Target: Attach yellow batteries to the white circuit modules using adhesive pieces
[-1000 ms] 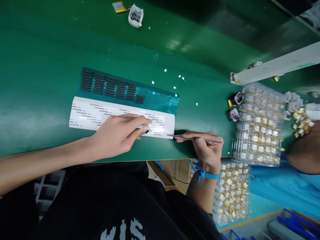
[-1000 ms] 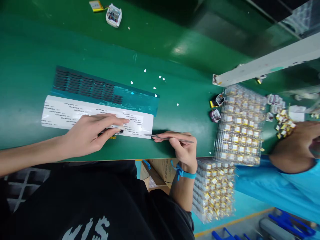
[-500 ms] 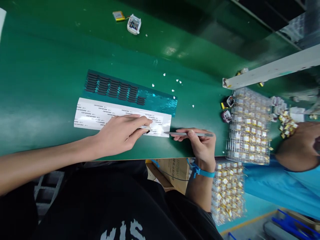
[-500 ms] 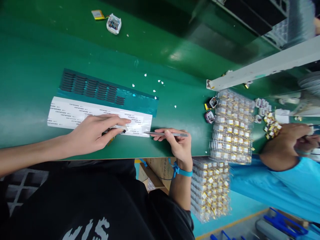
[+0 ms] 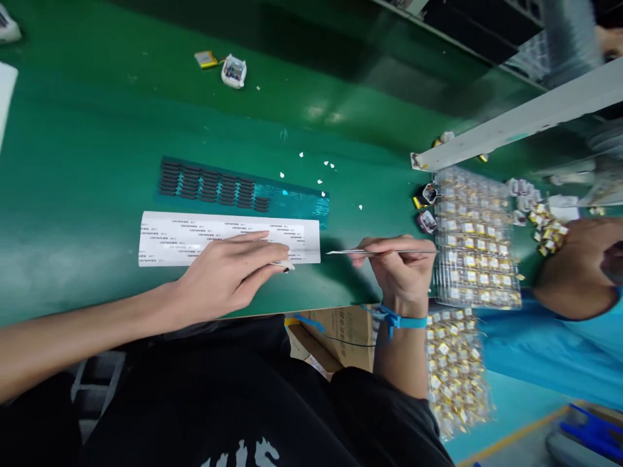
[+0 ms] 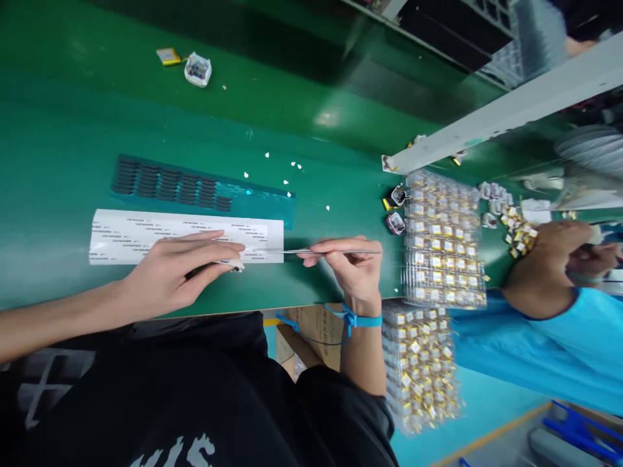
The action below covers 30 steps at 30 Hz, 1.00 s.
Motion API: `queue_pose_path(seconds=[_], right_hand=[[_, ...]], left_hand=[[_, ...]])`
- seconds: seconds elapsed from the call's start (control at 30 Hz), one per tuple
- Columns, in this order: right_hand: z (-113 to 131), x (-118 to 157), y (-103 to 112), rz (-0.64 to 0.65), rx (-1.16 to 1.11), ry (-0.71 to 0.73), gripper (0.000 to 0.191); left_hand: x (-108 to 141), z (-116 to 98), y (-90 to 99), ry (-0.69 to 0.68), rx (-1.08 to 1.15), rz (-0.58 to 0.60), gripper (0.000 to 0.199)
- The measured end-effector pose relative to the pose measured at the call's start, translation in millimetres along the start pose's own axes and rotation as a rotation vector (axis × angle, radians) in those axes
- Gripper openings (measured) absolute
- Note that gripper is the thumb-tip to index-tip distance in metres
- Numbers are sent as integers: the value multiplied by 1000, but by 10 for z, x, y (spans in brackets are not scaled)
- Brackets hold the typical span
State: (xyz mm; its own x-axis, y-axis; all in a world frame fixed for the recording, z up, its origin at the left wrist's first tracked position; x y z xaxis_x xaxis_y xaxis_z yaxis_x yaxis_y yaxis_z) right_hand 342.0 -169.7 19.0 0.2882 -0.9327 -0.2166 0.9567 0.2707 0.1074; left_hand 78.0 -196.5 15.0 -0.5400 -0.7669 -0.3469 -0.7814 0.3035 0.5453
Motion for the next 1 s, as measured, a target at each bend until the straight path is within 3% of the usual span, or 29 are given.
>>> queue_pose_path(seconds=[0.07, 0.2, 0.33, 0.5, 1.0], right_hand=[[134, -151, -104, 16, -8, 57, 12], [321, -519, -410, 34, -42, 96, 14], [281, -761, -765, 161, -73, 49, 30], [133, -754, -952, 157, -165, 21, 27], [151, -666, -973, 62, -23, 106, 24]], left_hand=[[-33, -26, 74, 67, 130, -24, 17], [-102, 80, 187, 373, 472, -48, 13], [-128, 166, 219, 511, 725, -43, 36], [-102, 203, 208, 524, 816, -115, 43], [-90, 164, 196, 520, 810, -193, 41]])
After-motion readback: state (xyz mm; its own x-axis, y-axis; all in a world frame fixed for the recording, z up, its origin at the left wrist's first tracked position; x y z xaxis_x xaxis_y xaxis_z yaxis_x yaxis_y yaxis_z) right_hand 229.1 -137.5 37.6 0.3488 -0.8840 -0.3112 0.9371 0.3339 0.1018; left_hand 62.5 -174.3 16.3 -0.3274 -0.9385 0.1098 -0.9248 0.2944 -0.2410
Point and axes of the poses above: each hand's wrist, its own x-axis away from the middle knuckle, its own y-axis out of the back of the hand, z = x × y, the point moved 5 cm from there along -x, towards the middle knuckle, and after that the axes turned 5 degrees about z, right-handed, at the moved point
